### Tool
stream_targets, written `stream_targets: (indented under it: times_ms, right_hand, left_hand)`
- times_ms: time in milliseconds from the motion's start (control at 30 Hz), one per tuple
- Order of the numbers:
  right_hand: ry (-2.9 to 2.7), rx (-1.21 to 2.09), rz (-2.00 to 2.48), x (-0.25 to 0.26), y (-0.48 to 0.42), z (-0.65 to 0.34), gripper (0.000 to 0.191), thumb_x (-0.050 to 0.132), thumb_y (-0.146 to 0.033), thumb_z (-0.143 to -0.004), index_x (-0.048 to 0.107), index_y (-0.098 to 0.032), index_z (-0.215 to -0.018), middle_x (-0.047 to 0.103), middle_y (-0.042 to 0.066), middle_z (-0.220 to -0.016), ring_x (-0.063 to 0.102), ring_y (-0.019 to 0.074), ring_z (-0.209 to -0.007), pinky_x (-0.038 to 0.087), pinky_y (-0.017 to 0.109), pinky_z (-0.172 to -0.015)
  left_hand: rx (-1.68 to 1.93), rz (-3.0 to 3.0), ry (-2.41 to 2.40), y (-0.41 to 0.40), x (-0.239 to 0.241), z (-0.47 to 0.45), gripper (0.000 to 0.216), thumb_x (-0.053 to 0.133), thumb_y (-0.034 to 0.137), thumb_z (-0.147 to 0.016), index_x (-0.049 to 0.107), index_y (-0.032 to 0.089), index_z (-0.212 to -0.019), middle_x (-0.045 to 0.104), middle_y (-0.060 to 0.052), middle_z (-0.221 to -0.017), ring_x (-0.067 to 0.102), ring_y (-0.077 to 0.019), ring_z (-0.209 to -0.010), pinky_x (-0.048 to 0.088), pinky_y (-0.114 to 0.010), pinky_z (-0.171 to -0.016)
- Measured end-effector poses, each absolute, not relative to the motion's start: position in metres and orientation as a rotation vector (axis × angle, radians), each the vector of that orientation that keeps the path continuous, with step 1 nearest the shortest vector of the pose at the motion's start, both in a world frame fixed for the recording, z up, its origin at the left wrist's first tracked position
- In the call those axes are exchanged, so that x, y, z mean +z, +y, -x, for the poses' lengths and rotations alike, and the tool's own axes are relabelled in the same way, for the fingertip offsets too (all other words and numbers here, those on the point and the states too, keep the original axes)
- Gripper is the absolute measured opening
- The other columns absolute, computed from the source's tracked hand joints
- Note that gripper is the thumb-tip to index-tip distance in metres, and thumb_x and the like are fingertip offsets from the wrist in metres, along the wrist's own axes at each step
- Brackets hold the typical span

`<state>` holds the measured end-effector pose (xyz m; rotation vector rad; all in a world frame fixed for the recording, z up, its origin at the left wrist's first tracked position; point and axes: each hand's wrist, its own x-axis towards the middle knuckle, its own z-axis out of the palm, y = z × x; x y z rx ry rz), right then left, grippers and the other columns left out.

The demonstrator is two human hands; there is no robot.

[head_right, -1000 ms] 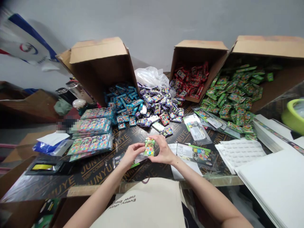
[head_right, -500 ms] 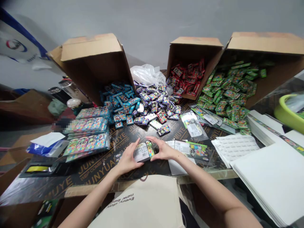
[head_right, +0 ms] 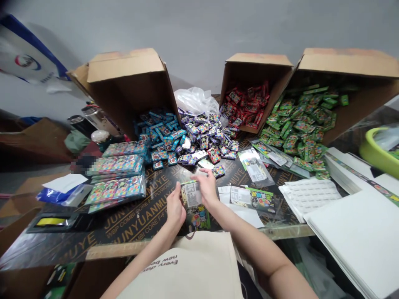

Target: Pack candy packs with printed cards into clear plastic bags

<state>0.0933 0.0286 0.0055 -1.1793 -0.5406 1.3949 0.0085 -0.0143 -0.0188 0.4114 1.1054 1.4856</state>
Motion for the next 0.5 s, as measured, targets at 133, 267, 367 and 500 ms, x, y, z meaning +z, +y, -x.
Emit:
stream_targets:
  times_ms: [133,267,367,500]
  right_hand:
    - [-0.449,1.514,1.063,0.006,0.022,-0.105,0.038,0.054,-0.018,-0.062,0.041,-0.023,-0.097,0.067,-0.002,-0.069,0.063,0.0177,-0.061,0.048,0.029,-0.055]
    - [-0.379,1.719,0.973,0.009,0.023,-0.116,0.041,0.051,-0.012,-0.061,0.042,-0.022,-0.1,0.069,0.002,-0.082,0.065,0.0205,-0.073,0.05,0.036,-0.066]
    - [-0.422,1.794,1.044,0.007,0.027,-0.123,0.04,0.052,-0.008,-0.057,0.048,-0.02,-0.095,0.069,0.004,-0.084,0.065,0.0192,-0.072,0.049,0.034,-0.066]
    - [-0.79,1.537,1.136,0.005,0.023,-0.133,0.013,0.062,-0.016,-0.061,0.06,-0.017,-0.073,0.069,0.003,-0.076,0.063,0.0171,-0.069,0.048,0.03,-0.066]
  left_hand:
    - [1.384,-0.317,1.054,-0.004,-0.01,0.001,0.027,0.066,0.039,-0.062,0.062,0.013,-0.071,0.066,0.0,-0.066,0.061,-0.0125,-0.061,0.047,-0.024,-0.063]
    - [1.254,-0.4,1.063,0.007,-0.005,0.009,0.024,0.062,0.033,-0.061,0.064,0.012,-0.074,0.066,-0.003,-0.067,0.061,-0.014,-0.061,0.048,-0.027,-0.064]
    - [1.244,-0.519,1.073,0.011,0.001,0.014,0.023,0.062,0.024,-0.059,0.065,0.014,-0.08,0.066,-0.002,-0.068,0.061,-0.0141,-0.062,0.047,-0.027,-0.063]
    - [1.284,-0.791,1.142,0.013,0.012,0.022,0.01,0.066,0.018,-0.056,0.067,0.016,-0.065,0.066,-0.002,-0.071,0.059,-0.015,-0.071,0.045,-0.025,-0.068]
